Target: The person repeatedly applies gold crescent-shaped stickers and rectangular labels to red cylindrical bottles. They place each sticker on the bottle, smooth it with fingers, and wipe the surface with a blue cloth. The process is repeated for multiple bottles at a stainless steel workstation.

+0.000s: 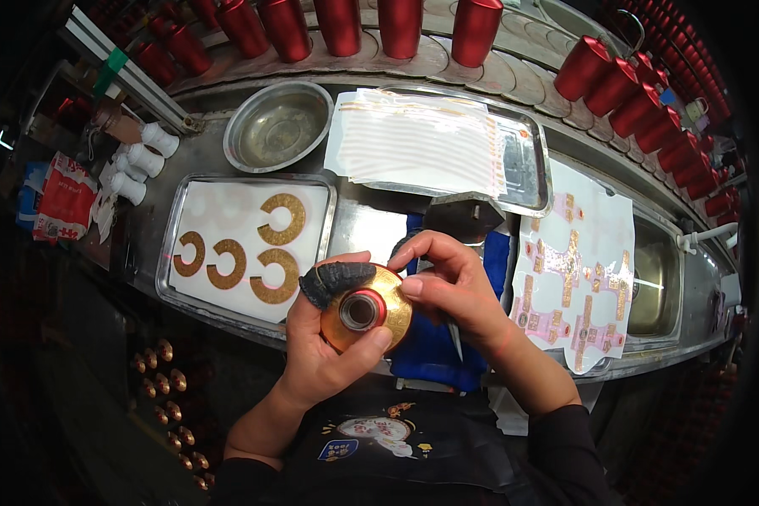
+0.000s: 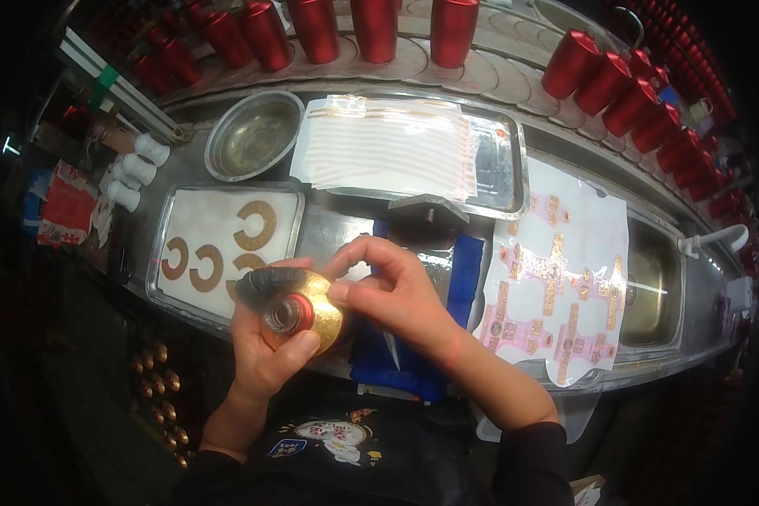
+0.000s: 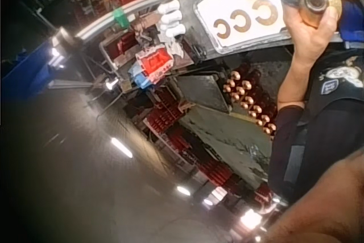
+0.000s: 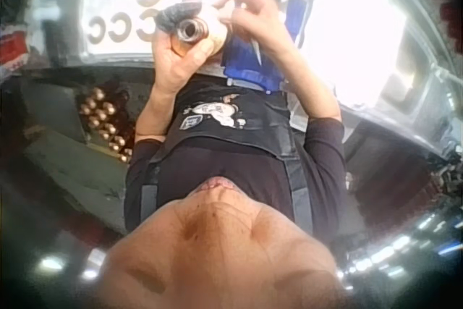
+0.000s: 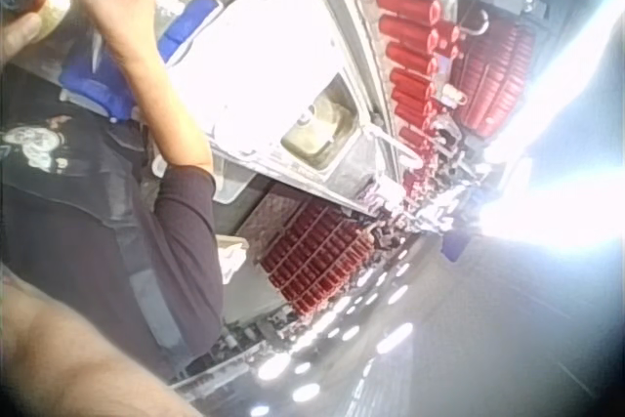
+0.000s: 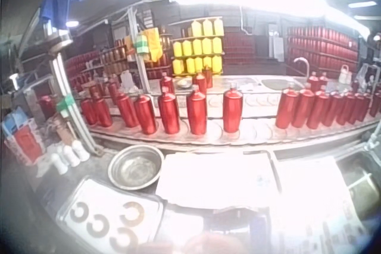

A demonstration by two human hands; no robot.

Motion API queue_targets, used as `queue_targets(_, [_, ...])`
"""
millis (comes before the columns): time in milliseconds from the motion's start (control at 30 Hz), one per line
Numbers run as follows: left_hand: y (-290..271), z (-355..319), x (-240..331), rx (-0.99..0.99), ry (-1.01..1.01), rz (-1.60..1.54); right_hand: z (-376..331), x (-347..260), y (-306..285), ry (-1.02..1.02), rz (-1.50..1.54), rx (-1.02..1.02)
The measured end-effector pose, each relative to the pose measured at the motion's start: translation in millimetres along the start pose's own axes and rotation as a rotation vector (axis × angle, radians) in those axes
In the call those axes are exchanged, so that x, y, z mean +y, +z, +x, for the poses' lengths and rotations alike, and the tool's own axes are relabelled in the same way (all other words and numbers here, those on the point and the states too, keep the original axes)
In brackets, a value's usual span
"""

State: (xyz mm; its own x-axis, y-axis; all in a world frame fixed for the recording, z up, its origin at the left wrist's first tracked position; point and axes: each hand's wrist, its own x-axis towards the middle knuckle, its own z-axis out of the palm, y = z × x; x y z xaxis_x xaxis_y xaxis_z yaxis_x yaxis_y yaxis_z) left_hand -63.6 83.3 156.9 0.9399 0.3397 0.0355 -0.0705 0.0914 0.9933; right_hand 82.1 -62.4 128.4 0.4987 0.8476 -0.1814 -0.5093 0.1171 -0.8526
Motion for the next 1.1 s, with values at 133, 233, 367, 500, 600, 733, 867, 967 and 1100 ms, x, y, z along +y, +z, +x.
queue_targets(133, [0,0,-1,-0.004,0.014,-0.007,-11,3,1,-0.054,0.051,0.019])
queue_targets(233, [-1,0,-1,-0.012,0.012,-0.016,-17,11,6,-0.382,-0.214,0.093])
queue_targets(367, [-1,0,-2,-0.012,0.024,-0.004,-19,17,6,-0.482,-0.307,0.109])
queue_targets(500, [-1,-1,-1,-0.004,0.006,-0.007,-18,13,-2,-0.567,-0.500,0.071])
queue_targets(600, [-2,-1,-2,-0.014,-0.004,-0.006,-22,10,-5,-0.419,-0.129,-0.037])
queue_targets(733, [-2,1,-3,-0.004,0.026,0.051,-22,10,3,-0.374,-0.212,0.081])
queue_targets(867, [-1,0,-2,0.003,0.011,0.000,-14,12,15,-0.350,-0.307,0.201])
queue_targets(967, [-1,0,0,0.000,0.003,-0.011,-10,11,20,-0.278,-0.151,0.258])
queue_targets(1100, [-2,0,0,-0.013,0.002,-0.002,-10,5,18,-0.177,-0.051,0.295])
